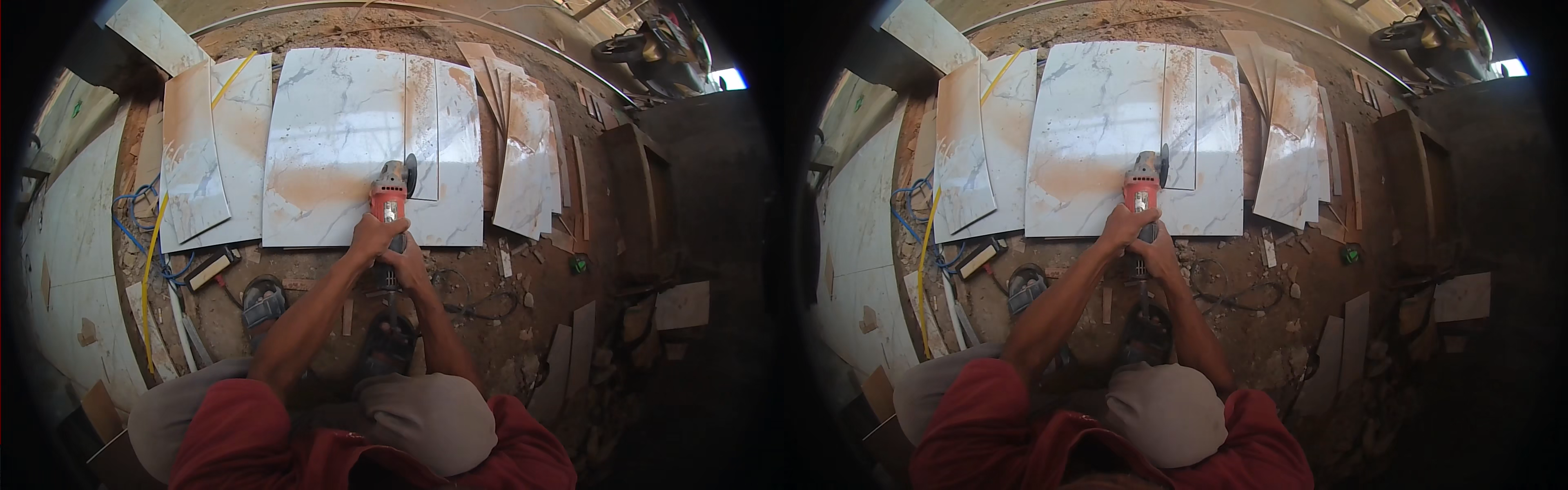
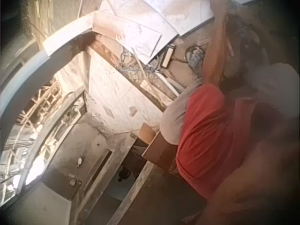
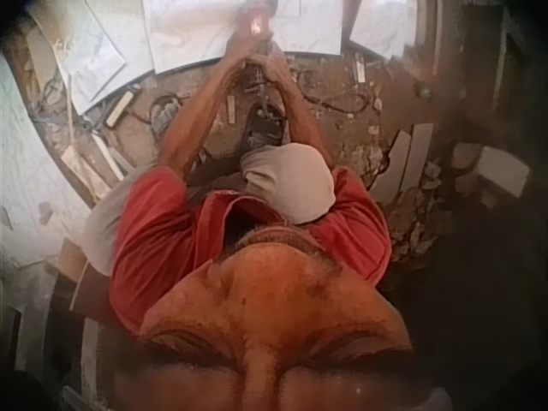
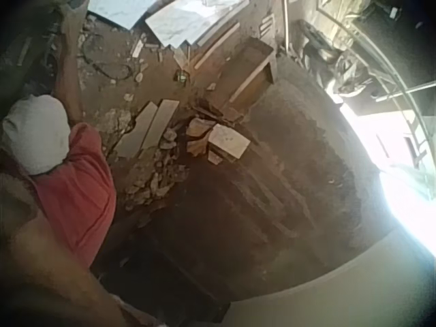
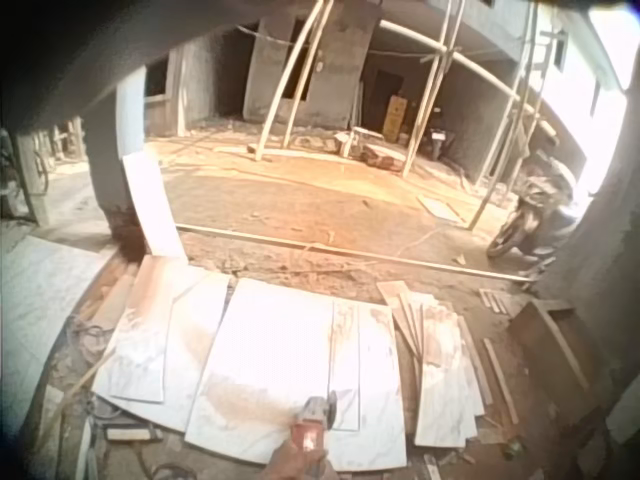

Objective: The person cuts a section out of a tile using an angle grinder, removes the cut piece by hand, and lifts and turns the modified tile.

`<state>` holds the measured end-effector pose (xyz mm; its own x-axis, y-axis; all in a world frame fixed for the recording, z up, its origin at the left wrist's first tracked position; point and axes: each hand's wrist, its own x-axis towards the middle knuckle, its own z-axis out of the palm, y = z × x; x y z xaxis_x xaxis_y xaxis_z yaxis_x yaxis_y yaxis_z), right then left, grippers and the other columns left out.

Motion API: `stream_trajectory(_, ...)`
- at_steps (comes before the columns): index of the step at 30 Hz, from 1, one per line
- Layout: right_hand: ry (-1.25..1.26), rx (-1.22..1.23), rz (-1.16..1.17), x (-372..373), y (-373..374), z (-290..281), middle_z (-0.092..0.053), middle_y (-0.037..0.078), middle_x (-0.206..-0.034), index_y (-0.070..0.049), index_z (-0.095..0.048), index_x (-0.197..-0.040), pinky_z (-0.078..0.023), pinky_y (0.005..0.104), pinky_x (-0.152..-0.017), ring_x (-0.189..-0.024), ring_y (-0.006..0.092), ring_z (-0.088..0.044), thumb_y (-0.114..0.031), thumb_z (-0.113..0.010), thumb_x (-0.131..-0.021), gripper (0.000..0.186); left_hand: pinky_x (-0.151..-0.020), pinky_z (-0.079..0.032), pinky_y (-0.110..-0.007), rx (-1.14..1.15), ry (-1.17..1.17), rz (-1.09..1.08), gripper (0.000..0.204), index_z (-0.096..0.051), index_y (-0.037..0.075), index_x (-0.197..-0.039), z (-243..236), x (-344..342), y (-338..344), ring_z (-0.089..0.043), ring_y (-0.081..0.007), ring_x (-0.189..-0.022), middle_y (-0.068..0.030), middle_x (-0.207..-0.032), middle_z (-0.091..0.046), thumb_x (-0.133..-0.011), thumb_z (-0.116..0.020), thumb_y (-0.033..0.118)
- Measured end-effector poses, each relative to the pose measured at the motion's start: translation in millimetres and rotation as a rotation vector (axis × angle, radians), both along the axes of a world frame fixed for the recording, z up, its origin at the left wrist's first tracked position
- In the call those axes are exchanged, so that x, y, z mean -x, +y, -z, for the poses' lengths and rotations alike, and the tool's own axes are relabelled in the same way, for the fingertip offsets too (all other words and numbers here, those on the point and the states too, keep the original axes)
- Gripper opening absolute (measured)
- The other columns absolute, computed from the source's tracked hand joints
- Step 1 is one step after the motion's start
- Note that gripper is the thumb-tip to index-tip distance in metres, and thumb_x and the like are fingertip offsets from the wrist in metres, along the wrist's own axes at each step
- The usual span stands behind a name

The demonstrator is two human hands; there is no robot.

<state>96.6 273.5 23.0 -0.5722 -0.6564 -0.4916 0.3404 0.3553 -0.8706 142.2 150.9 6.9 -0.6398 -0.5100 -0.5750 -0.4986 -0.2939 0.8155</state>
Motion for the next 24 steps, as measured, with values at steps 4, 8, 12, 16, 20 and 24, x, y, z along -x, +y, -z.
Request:
stream_trajectory(4, 0.008, 0.001, -0.002, 2.2, 4.7, 13.6, -0.062, 0.013, -0.109, 0.007, -0.048, -0.127, -0.05, 0.0328, -0.085, -0.096, 0.0198, -0.062, -0.035, -0.081, -0.067, 0.08, -0.064, -0.055, -0.037, -0.015, 0.004, 0.003, 0.051, -0.07, -0.007, -0.087, 0.1, 1.0, 1.4, -0.07, -0.0248, -0.072, -0.0182, -0.082, -0.071, -0.071, -0.078, 0.04)
stream_trajectory(8, 0.016, -0.018, -0.007, -1.7, 7.3, -1.9, -0.063, 0.013, -0.11, 0.007, -0.048, -0.127, -0.05, 0.033, -0.085, -0.096, 0.0199, -0.062, -0.035, -0.081, -0.067, 0.081, -0.064, -0.054, -0.038, -0.021, 0.014, -0.019, 0.052, -0.069, -0.007, -0.087, -4.2, -1.9, 6.6, -0.07, -0.0242, -0.072, -0.018, -0.081, -0.071, -0.07, -0.078, 0.041)
stream_trajectory(12, 0.027, -0.023, -0.012, -0.5, 0.9, 0.7, -0.063, 0.013, -0.11, 0.006, -0.048, -0.127, -0.051, 0.0326, -0.085, -0.095, 0.02, -0.063, -0.034, -0.082, -0.068, 0.08, -0.063, -0.054, -0.037, -0.006, 0.0, -0.011, 0.051, -0.069, -0.007, -0.086, 0.5, -0.5, -0.8, -0.069, -0.023, -0.07, -0.0167, -0.08, -0.07, -0.07, -0.078, 0.04)
stream_trajectory(16, 0.012, -0.013, -0.01, -2.7, 7.2, -3.1, -0.063, 0.013, -0.109, 0.006, -0.048, -0.127, -0.051, 0.032, -0.084, -0.095, 0.0199, -0.063, -0.032, -0.081, -0.068, 0.078, -0.063, -0.054, -0.037, -0.032, -0.001, -0.006, 0.051, -0.069, -0.007, -0.085, -6.7, -2.7, 5.4, -0.069, -0.0226, -0.07, -0.0165, -0.08, -0.07, -0.07, -0.079, 0.04)
stream_trajectory(20, -0.012, -0.017, 0.003, -3.1, 3.2, -9.2, -0.063, 0.013, -0.109, 0.007, -0.047, -0.127, -0.051, 0.032, -0.084, -0.095, 0.0198, -0.063, -0.031, -0.081, -0.068, 0.077, -0.063, -0.053, -0.036, -0.041, 0.007, -0.009, 0.051, -0.069, -0.007, -0.085, -7.3, -3.8, 2.3, -0.069, -0.0218, -0.07, -0.0158, -0.08, -0.07, -0.07, -0.079, 0.04)
stream_trajectory(24, -0.033, 0.007, -0.005, -1.4, 4.9, 6.4, -0.063, 0.012, -0.108, 0.006, -0.048, -0.127, -0.051, 0.032, -0.083, -0.094, 0.0196, -0.063, -0.03, -0.081, -0.068, 0.076, -0.062, -0.053, -0.036, -0.042, 0.037, -0.028, 0.05, -0.069, -0.007, -0.085, -8.1, -1.9, 3.5, -0.068, -0.0211, -0.069, -0.015, -0.079, -0.07, -0.07, -0.079, 0.04)
